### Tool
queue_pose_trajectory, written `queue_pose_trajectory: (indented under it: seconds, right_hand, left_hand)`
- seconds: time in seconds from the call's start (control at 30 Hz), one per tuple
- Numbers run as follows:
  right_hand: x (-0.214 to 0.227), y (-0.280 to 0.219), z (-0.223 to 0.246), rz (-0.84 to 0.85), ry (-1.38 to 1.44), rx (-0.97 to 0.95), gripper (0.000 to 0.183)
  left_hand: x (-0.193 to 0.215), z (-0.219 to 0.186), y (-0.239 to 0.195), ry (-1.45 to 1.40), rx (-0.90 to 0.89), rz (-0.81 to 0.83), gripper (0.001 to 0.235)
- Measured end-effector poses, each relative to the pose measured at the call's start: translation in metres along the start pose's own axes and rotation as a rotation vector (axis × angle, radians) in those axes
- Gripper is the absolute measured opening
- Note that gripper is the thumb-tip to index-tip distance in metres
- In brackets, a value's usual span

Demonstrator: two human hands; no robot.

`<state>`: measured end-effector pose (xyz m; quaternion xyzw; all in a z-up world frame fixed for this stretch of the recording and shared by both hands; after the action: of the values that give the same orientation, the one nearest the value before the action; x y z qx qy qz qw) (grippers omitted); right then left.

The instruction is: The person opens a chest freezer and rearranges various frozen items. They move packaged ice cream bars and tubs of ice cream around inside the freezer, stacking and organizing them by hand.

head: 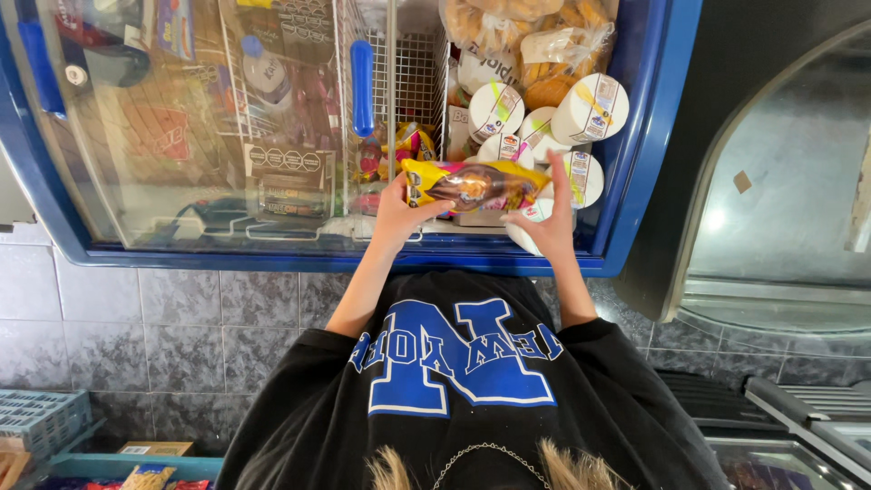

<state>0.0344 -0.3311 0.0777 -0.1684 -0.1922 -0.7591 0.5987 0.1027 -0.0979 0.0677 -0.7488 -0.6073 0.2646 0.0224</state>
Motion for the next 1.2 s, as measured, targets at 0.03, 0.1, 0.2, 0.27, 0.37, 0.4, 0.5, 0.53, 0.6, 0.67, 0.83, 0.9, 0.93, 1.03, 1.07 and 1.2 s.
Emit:
queue_pose_trajectory:
  seconds: [0.03, 0.1, 0.2, 0.27, 0.37, 0.4, 0.5, 0.53, 0.6, 0.67, 0.83, 0.9, 0.93, 1.03, 1.07, 1.2]
  right_hand:
    - [-0.001, 0.006, 0.0, -0.004, -0.004, -0.005, 0.11]
    - [-0.008, 0.008, 0.006, 0.127, -0.473, 0.278, 0.113]
    - [-0.023, 0.006, -0.025, 0.117, -0.724, 0.231, 0.103]
    - [-0.011, 0.01, -0.032, 0.05, -0.723, 0.122, 0.095]
    - [0.013, 0.023, -0.02, -0.016, -0.718, -0.08, 0.088]
    - [0.021, 0.03, -0.014, -0.017, -0.714, -0.173, 0.089]
    - [0.025, 0.033, -0.053, 0.152, -0.809, -0.382, 0.09]
    - [0.025, 0.031, -0.063, 0.17, -0.803, -0.379, 0.09]
    - [0.024, 0.028, -0.087, 0.276, -0.908, -0.444, 0.079]
    - [0.028, 0.026, -0.097, 0.224, -0.949, -0.387, 0.081]
    - [0.035, 0.023, -0.069, 0.1, -0.964, -0.217, 0.081]
    - [0.038, 0.026, -0.043, 0.015, -0.846, -0.065, 0.067]
    - [0.036, 0.025, -0.036, 0.02, -0.845, -0.061, 0.067]
    - [0.03, 0.025, -0.017, 0.008, -0.702, 0.014, 0.049]
    - [0.027, 0.025, -0.013, 0.002, -0.64, 0.076, 0.044]
    - [0.012, 0.016, -0.018, 0.022, -0.539, 0.133, 0.034]
  left_hand:
    - [-0.004, 0.003, 0.009, -0.001, 0.005, 0.005, 0.06]
    - [-0.016, 0.014, 0.022, 0.187, 0.068, 0.119, 0.064]
    - [-0.048, 0.002, 0.035, 0.246, 0.066, 0.18, 0.078]
    - [-0.057, 0.015, 0.048, 0.077, 0.038, 0.228, 0.075]
    - [-0.06, 0.003, 0.053, -0.023, 0.006, 0.286, 0.068]
    - [-0.058, -0.006, 0.053, 0.051, -0.002, 0.301, 0.064]
    - [-0.03, 0.028, 0.063, 0.342, 0.048, 0.254, 0.053]
    - [-0.023, 0.039, 0.057, 0.344, 0.056, 0.237, 0.053]
    - [-0.006, 0.055, 0.047, 0.553, -0.049, 0.115, 0.048]
    - [0.006, 0.078, 0.043, 0.765, 0.009, 0.118, 0.048]
    - [0.011, 0.112, 0.061, 1.133, 0.109, 0.042, 0.057]
    - [0.006, 0.112, 0.083, 1.29, 0.088, -0.039, 0.061]
    - [0.007, 0.116, 0.092, 1.289, 0.091, -0.045, 0.061]
    - [0.01, 0.125, 0.114, 1.282, 0.082, -0.155, 0.06]
    - [0.012, 0.13, 0.117, 1.237, 0.148, -0.194, 0.063]
    - [0.024, 0.143, 0.119, 0.985, 0.324, -0.335, 0.069]
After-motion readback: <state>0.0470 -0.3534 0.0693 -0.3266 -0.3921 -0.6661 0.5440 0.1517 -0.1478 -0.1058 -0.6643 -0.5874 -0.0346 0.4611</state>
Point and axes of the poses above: each hand's wrist, its own y-axis towards the middle knuckle, its own x-axis out of the back of the hand, z = x × y, the point moved 3 cm from there along y, towards the middle knuckle, and after that the axes turned 9 degrees about -y, right-handed, at the moved point
